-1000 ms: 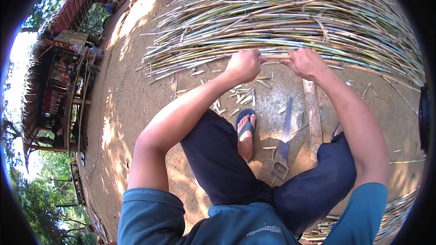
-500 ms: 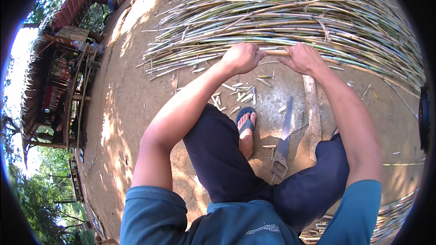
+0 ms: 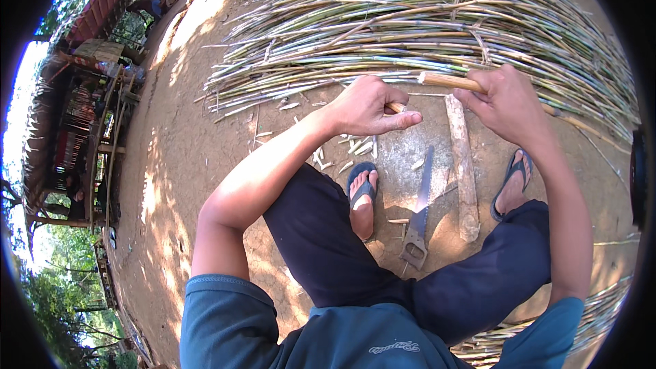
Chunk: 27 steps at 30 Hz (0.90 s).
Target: The person sits on the ground and uses a machete to split long bamboo stalks into thin strips. They repeatedly place a stalk on a wooden block, split it lengthwise, and then cut the resulting strips into shorter pieces, which are discarded onto the ground.
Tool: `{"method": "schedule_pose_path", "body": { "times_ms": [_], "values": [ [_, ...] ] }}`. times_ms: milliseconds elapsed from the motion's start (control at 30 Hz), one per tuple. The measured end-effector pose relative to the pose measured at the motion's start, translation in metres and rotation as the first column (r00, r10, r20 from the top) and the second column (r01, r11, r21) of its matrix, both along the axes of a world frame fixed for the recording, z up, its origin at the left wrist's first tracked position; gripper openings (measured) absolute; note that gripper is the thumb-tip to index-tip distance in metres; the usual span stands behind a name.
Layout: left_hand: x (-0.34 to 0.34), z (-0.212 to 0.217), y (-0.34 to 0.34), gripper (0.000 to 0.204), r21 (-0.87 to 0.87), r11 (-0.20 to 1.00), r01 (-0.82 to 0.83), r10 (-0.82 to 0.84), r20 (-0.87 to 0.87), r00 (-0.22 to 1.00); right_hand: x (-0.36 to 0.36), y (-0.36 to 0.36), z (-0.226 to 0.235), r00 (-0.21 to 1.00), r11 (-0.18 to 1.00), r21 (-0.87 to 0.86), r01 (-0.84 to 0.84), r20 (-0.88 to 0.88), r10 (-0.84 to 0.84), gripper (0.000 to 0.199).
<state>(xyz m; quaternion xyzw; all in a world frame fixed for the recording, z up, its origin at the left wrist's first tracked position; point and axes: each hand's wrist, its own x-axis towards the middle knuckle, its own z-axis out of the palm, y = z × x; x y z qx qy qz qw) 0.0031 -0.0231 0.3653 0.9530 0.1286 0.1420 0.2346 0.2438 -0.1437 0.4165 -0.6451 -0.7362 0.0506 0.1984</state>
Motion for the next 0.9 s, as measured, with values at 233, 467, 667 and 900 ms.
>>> {"method": "schedule_pose_path", "body": {
  "times_ms": [233, 467, 667, 900],
  "values": [
    [-0.014, -0.033, 0.026, 0.045, -0.215, 0.963, -0.165, 0.116, -0.224, 0.968, 0.006, -0.109, 0.035, 0.902, 0.875, 0.290, 0.387, 0.079, -0.424, 0.027],
    [0.002, -0.090, 0.058, 0.040, 0.176, 0.982, 0.063, 0.018, -0.426, 0.905, 0.022, -0.281, -0.019, 0.312, 0.325, 0.042, 0.945, -0.419, -0.853, 0.047],
    [-0.036, -0.168, 0.106, 0.050, 0.269, 0.959, 0.087, 0.210, -0.884, 0.417, 0.007, -0.402, -0.065, -0.272, 0.739, -0.310, 0.598, -0.946, -0.177, 0.060],
    [-0.070, -0.189, 0.136, 0.100, 0.443, 0.882, 0.160, 0.414, -0.891, 0.187, -0.026, -0.451, -0.162, -0.621, -0.206, -0.589, 0.781, -0.701, -0.352, 0.023]
  ]
}}
